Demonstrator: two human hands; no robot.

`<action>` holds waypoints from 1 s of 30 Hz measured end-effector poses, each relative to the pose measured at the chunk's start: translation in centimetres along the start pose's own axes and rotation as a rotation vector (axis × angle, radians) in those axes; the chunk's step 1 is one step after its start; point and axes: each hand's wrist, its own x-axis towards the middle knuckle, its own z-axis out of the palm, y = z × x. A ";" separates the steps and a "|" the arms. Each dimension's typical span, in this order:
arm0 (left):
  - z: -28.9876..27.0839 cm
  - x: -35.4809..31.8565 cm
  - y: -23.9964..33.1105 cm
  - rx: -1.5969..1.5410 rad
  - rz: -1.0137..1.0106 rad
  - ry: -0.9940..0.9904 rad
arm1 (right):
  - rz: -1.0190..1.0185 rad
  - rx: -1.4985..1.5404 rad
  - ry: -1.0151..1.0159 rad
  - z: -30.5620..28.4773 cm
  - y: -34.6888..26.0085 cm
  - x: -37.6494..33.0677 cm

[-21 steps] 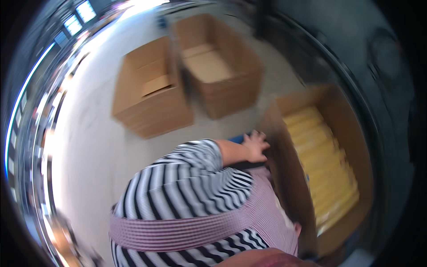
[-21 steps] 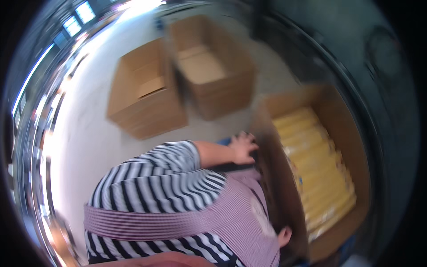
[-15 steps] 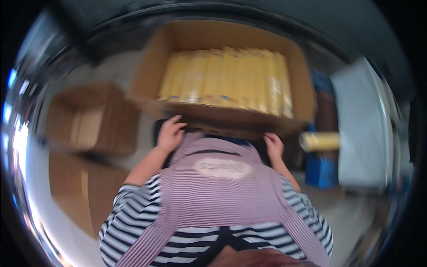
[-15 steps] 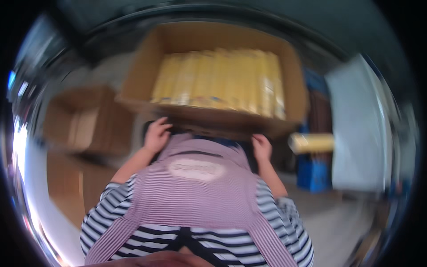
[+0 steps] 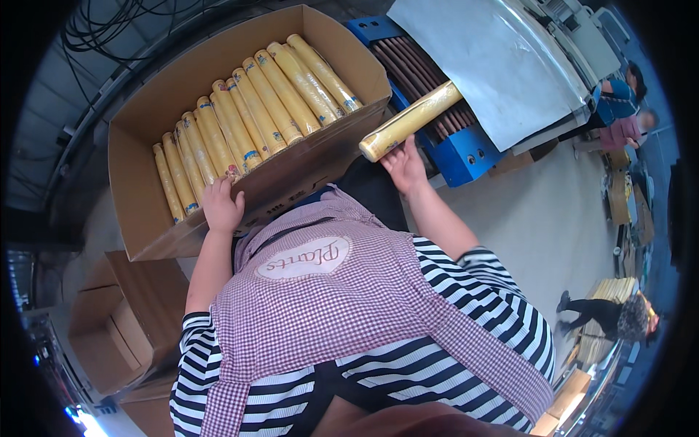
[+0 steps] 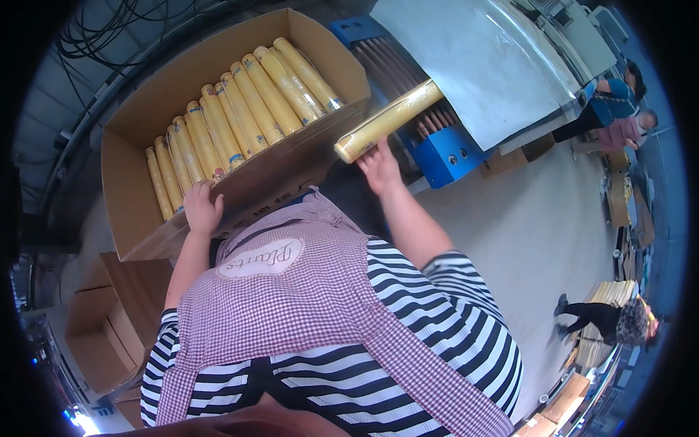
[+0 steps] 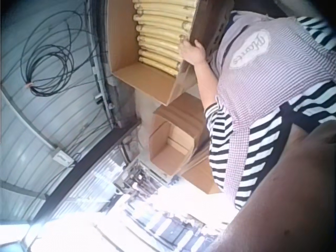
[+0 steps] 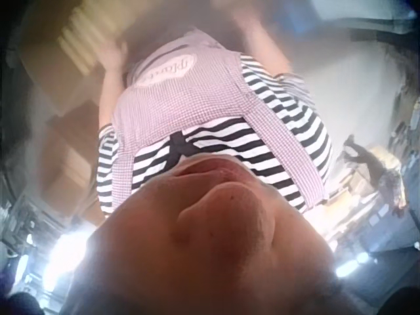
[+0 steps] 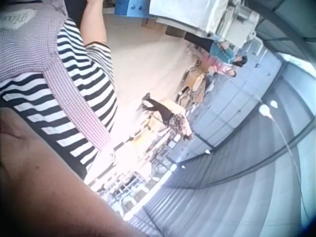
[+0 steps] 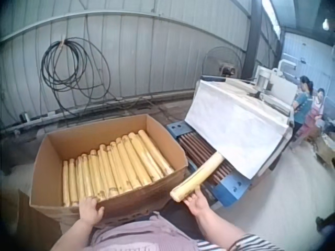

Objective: The person picks up yellow plastic rolls from a conveyor belt, wipes the surface of each roll with a cloth, and stacks them inside a large cardboard box.

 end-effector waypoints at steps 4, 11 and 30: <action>-0.8 1.4 -2.1 -0.055 -0.028 -0.126 | -0.069 -0.112 0.280 2.7 0.3 7.2; -2.5 1.9 -1.3 -0.345 -0.142 -0.252 | -0.159 0.024 -0.002 8.9 2.5 0.4; -17.8 18.4 1.8 -1.757 0.113 0.442 | -0.073 -1.074 -0.748 13.0 0.4 -3.7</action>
